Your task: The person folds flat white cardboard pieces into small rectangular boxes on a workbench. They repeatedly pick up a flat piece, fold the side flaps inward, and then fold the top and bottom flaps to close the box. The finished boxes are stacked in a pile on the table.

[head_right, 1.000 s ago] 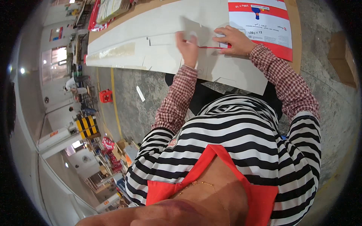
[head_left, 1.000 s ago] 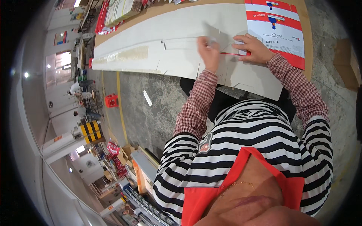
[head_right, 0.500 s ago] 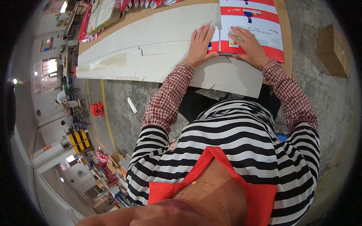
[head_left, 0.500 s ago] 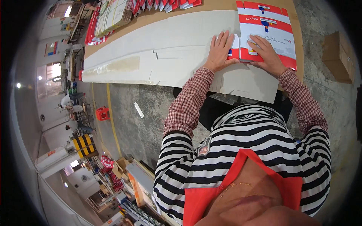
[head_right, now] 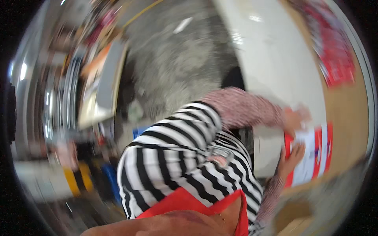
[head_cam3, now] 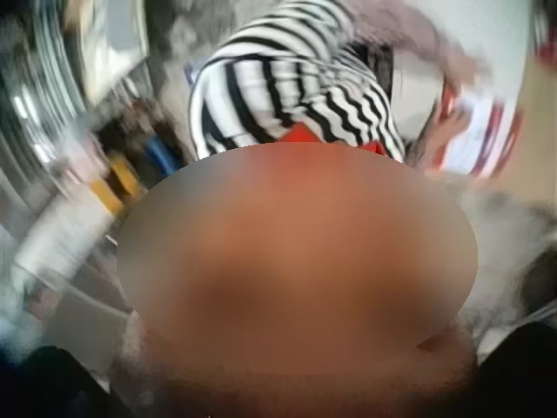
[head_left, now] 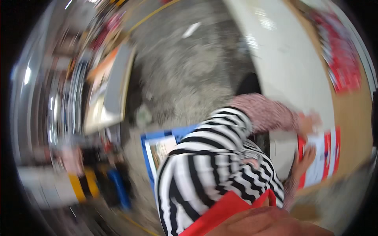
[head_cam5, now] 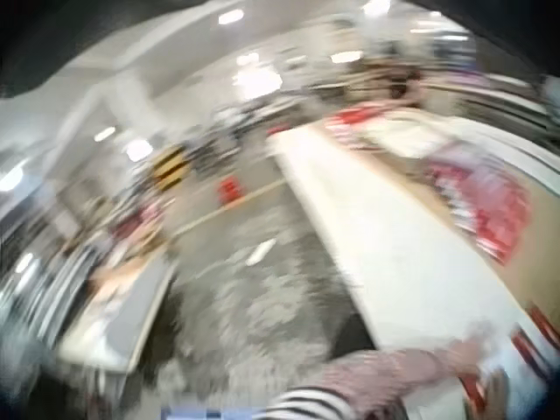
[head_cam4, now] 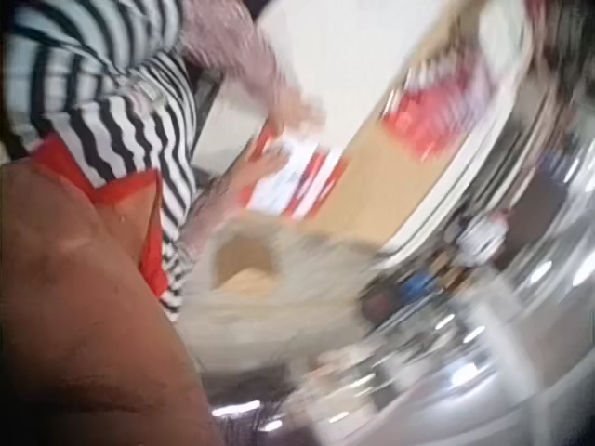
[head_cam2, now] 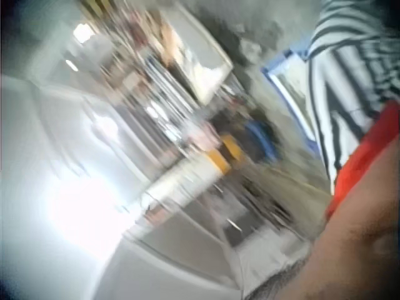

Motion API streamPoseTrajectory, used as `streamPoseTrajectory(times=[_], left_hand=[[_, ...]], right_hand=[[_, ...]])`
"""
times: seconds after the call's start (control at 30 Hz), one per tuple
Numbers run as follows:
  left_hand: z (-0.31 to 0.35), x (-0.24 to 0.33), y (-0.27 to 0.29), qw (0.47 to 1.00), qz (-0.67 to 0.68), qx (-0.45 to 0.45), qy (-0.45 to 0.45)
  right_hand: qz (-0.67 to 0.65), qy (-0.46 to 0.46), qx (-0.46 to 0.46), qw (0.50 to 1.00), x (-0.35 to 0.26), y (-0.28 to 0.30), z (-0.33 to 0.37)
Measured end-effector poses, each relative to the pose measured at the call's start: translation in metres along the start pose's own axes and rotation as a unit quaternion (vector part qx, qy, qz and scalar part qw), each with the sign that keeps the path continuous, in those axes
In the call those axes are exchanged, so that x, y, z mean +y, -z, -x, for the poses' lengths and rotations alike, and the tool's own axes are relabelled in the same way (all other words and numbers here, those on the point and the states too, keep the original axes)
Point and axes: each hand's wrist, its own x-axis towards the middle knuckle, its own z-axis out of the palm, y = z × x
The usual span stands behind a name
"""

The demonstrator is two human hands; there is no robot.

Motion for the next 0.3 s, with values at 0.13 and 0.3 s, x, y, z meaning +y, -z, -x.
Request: streamPoseTrajectory(times=[0.13, 0.3], left_hand=[[-0.033, 0.026, -0.036, 0.993, -0.116, 0.010, 0.019], [-0.036, 0.025, -0.035, 0.984, -0.113, 0.035, 0.135]], right_hand=[[0.071, 0.041, 0.015, 0.997, 0.023, 0.000, 0.022], [0.019, 0.130, 0.027, 0.991, 0.036, -0.012, 0.002]])
